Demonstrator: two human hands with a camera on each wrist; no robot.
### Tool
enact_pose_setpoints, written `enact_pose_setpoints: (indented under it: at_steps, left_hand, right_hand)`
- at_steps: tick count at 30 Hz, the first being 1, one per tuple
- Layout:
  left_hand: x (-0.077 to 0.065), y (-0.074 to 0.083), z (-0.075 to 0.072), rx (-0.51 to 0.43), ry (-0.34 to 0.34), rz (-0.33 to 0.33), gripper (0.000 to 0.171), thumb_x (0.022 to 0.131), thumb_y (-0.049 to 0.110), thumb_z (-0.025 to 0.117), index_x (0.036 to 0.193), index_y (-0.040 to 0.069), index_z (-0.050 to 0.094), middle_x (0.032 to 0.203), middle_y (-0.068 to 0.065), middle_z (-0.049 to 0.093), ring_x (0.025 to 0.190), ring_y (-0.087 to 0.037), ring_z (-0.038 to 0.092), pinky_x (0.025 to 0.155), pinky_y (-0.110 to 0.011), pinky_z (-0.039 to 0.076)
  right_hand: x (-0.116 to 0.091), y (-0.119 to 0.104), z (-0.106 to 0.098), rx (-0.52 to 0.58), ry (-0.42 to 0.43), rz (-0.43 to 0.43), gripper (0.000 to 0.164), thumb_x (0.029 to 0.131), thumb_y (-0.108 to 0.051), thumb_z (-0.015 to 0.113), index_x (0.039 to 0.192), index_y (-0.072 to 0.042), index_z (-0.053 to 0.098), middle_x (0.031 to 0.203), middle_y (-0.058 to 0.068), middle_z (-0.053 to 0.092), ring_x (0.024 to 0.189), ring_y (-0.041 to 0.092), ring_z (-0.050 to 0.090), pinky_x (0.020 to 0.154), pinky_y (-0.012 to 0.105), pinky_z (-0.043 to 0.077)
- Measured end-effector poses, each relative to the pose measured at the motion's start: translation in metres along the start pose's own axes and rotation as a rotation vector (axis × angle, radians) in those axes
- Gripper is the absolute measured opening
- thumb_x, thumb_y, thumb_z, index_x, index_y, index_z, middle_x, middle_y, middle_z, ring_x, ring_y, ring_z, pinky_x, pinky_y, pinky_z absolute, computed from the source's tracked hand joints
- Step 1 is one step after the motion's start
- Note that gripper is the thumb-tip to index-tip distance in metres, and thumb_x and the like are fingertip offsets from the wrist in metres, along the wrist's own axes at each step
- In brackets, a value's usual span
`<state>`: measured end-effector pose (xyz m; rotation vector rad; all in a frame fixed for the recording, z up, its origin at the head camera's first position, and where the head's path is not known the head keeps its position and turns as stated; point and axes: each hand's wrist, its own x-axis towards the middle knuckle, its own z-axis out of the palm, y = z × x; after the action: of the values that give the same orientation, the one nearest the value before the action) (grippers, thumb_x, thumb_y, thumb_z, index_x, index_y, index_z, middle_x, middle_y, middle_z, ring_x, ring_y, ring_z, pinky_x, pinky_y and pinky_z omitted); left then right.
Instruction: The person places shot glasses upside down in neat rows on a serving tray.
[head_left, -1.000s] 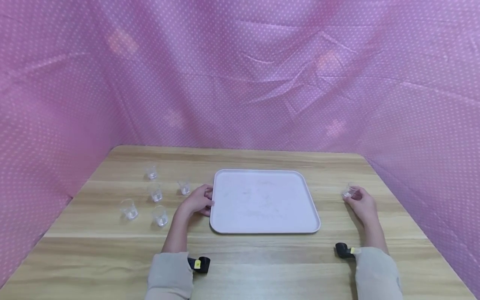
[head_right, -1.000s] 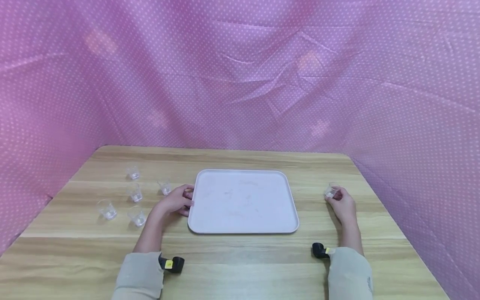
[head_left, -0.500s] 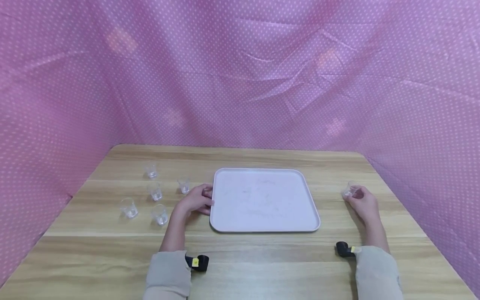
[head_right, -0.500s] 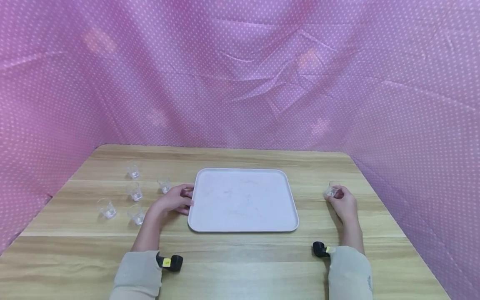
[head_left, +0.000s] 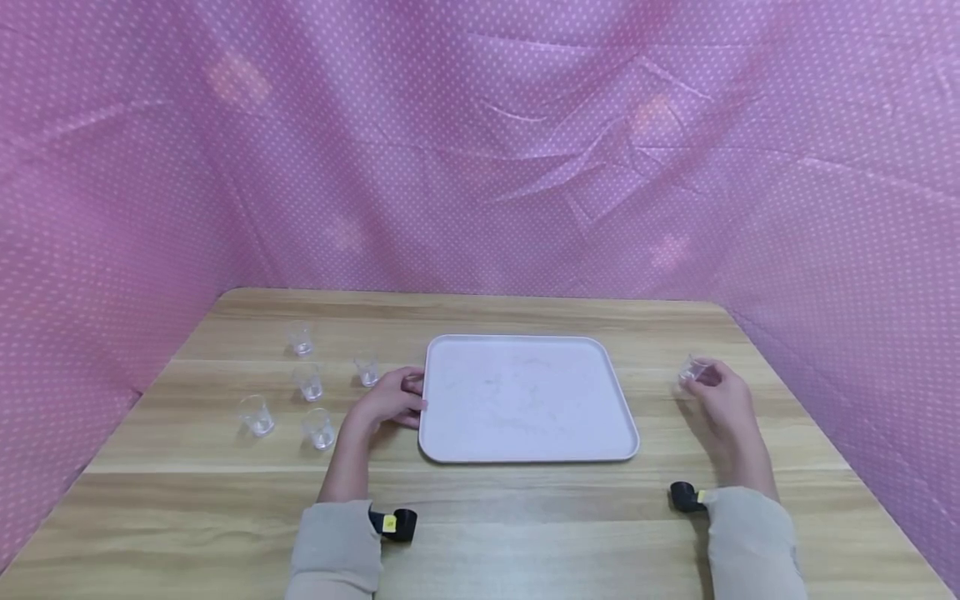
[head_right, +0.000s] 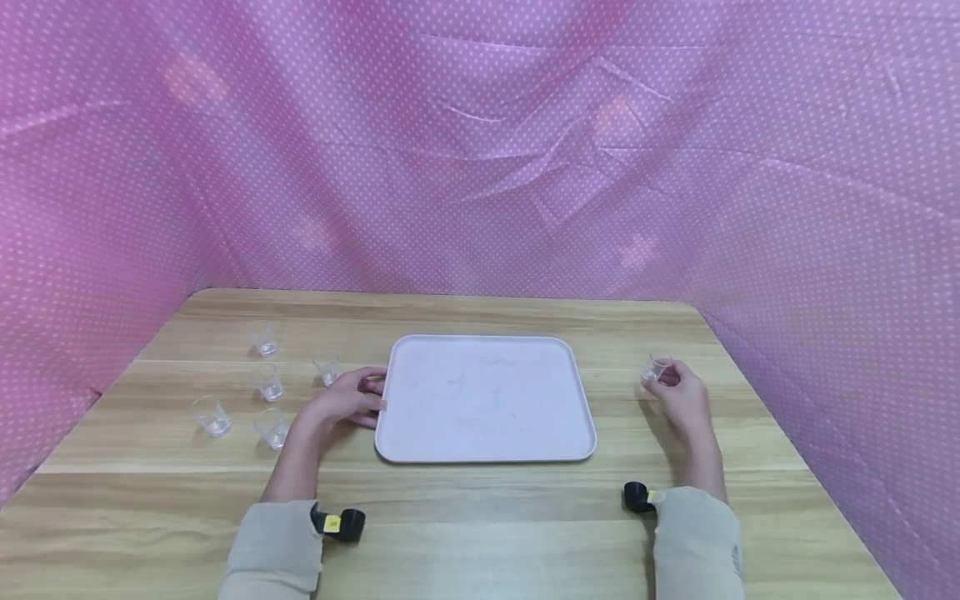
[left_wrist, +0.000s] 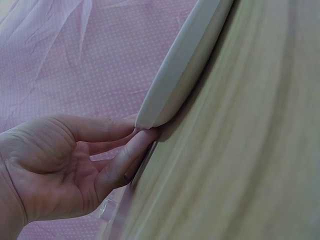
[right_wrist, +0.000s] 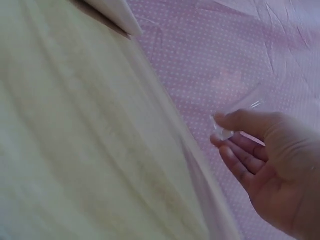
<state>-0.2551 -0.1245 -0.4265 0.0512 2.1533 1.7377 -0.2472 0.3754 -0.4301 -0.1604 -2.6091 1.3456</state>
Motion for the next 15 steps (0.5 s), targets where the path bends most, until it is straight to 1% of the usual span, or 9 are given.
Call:
enact_pose_setpoints:
  at_steps: [3, 4, 6, 8, 12, 15]
  left_hand:
    - [0.0, 0.0, 0.0, -0.008, 0.001, -0.002, 0.061, 0.081, -0.014, 0.055, 0.137, -0.006, 0.031, 0.109, -0.025, 0.046, 0.077, -0.027, 0.06, 0.063, -0.037, 0.054]
    - [0.0, 0.0, 0.0, -0.011, 0.001, -0.002, 0.061, 0.081, -0.014, 0.055, 0.137, -0.006, 0.031, 0.108, -0.025, 0.046, 0.077, -0.026, 0.06, 0.063, -0.037, 0.054]
    - [0.0, 0.0, 0.0, -0.015, 0.004, -0.005, 0.061, 0.081, -0.014, 0.055, 0.137, -0.006, 0.031, 0.108, -0.024, 0.046, 0.077, -0.026, 0.059, 0.063, -0.038, 0.054]
    - [0.0, 0.001, 0.0, -0.019, 0.005, -0.009, 0.062, 0.08, -0.015, 0.054, 0.137, -0.005, 0.031, 0.107, -0.023, 0.046, 0.076, -0.025, 0.059, 0.063, -0.038, 0.054]
    - [-0.001, 0.003, 0.001, -0.017, 0.003, -0.014, 0.062, 0.081, -0.015, 0.054, 0.137, -0.005, 0.031, 0.106, -0.023, 0.045, 0.076, -0.025, 0.058, 0.063, -0.037, 0.054]
    - [-0.001, 0.003, 0.002, -0.019, 0.002, -0.017, 0.062, 0.081, -0.015, 0.054, 0.137, -0.005, 0.031, 0.106, -0.023, 0.045, 0.077, -0.026, 0.058, 0.063, -0.037, 0.054]
  right_hand:
    - [0.001, -0.009, 0.001, -0.006, -0.016, -0.039, 0.053, 0.087, -0.021, 0.063, 0.13, 0.003, 0.042, 0.12, 0.024, 0.052, 0.096, 0.008, 0.05, 0.079, 0.014, 0.042]
    - [0.001, -0.013, 0.001, -0.008, -0.024, -0.052, 0.054, 0.087, -0.021, 0.064, 0.13, 0.004, 0.043, 0.12, 0.024, 0.052, 0.098, 0.012, 0.051, 0.08, 0.014, 0.043]
    - [0.002, -0.021, 0.003, -0.013, -0.03, -0.074, 0.053, 0.087, -0.022, 0.064, 0.128, 0.004, 0.044, 0.118, 0.024, 0.053, 0.098, 0.013, 0.052, 0.08, 0.015, 0.043]
    - [0.002, -0.029, 0.006, 0.005, -0.036, -0.09, 0.051, 0.086, -0.022, 0.065, 0.126, 0.005, 0.046, 0.117, 0.023, 0.053, 0.096, 0.011, 0.053, 0.081, 0.015, 0.043]
    - [0.001, -0.046, 0.013, 0.035, -0.036, -0.125, 0.048, 0.086, -0.02, 0.065, 0.122, 0.006, 0.049, 0.114, 0.023, 0.055, 0.089, 0.003, 0.052, 0.08, 0.014, 0.042]
    - [0.0, -0.057, 0.019, 0.051, -0.061, -0.137, 0.047, 0.086, -0.02, 0.065, 0.122, 0.006, 0.049, 0.113, 0.023, 0.055, 0.09, 0.005, 0.053, 0.079, 0.014, 0.042]
